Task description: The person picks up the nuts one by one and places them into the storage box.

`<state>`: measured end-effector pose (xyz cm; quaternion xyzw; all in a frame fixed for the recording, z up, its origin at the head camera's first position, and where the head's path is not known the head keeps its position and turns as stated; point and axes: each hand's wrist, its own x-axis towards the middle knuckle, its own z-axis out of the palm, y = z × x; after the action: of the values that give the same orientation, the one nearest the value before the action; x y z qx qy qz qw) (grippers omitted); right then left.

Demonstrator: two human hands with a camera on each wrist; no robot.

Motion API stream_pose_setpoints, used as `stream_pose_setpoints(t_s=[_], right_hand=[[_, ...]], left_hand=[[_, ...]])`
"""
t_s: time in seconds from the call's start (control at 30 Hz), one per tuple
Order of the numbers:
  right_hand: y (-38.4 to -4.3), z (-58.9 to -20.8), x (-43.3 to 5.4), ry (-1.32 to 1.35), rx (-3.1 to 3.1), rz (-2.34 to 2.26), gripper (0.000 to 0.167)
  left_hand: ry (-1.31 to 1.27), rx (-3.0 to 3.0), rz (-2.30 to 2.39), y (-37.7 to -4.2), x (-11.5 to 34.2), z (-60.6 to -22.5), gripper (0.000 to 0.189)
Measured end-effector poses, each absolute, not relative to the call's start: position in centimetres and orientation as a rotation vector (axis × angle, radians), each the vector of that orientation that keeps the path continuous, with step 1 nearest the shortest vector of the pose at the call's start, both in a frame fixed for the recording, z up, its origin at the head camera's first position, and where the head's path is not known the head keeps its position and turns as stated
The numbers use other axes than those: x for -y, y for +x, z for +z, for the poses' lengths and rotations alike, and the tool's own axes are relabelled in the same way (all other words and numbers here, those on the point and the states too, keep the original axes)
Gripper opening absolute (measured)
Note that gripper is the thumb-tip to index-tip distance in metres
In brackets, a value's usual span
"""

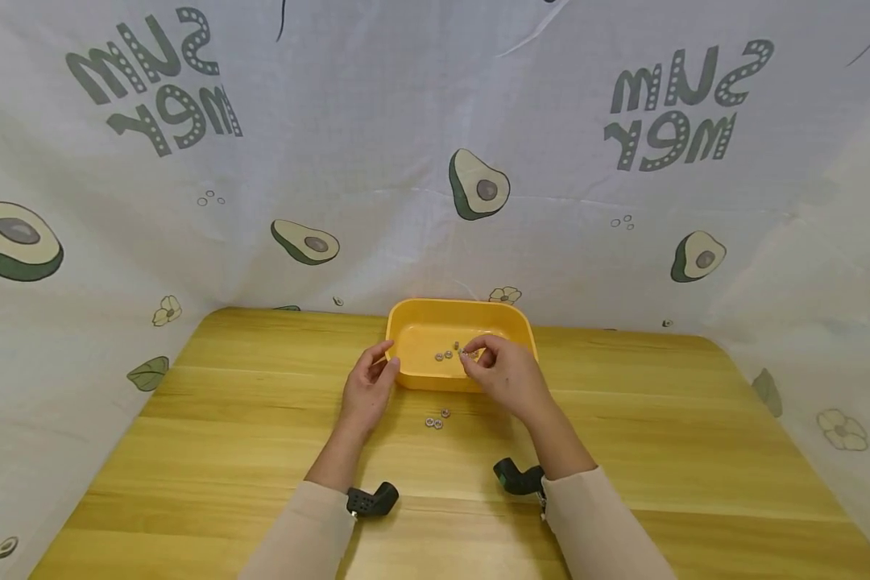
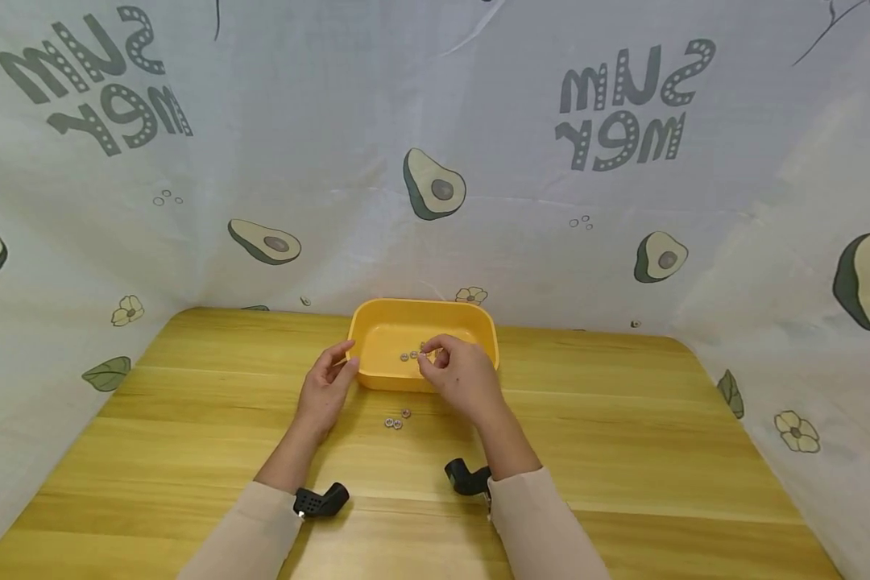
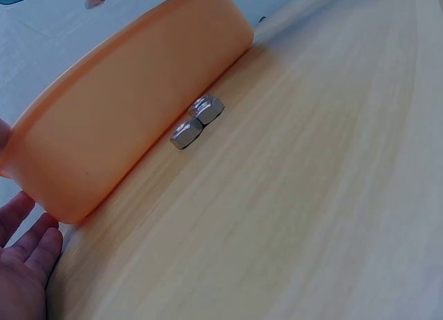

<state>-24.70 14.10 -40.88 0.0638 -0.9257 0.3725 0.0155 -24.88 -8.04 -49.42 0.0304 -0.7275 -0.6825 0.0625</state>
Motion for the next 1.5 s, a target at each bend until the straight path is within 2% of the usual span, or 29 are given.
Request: stream_pose_setpoints(t_s=[0.37,0.6,1.1,1.5], right_hand=[[-29.7,-41.8,-14.4,0.201,2.911,1.153,0.019],[-31.7,-42.7,-14.1,0.037,2.844,1.313,0.020],[-31.7,-43.1,-13.7,-0.035,2.899,1.272,0.026],[-31.2,-41.9,-13.5,0.046,2.802,1.307,0.024]], left_hand=[[0.108,2.200,-2.084,-24.7,8.0,-49.5,0.043],[0.096,2.200,-2.085,-24.9,7.9,-49.3,0.044],[0.096,2.195,-2.097,-24.9,8.0,-49.2,0.043],[0.083,2.190,-2.089,-24.8,8.1,-49.3,0.043]])
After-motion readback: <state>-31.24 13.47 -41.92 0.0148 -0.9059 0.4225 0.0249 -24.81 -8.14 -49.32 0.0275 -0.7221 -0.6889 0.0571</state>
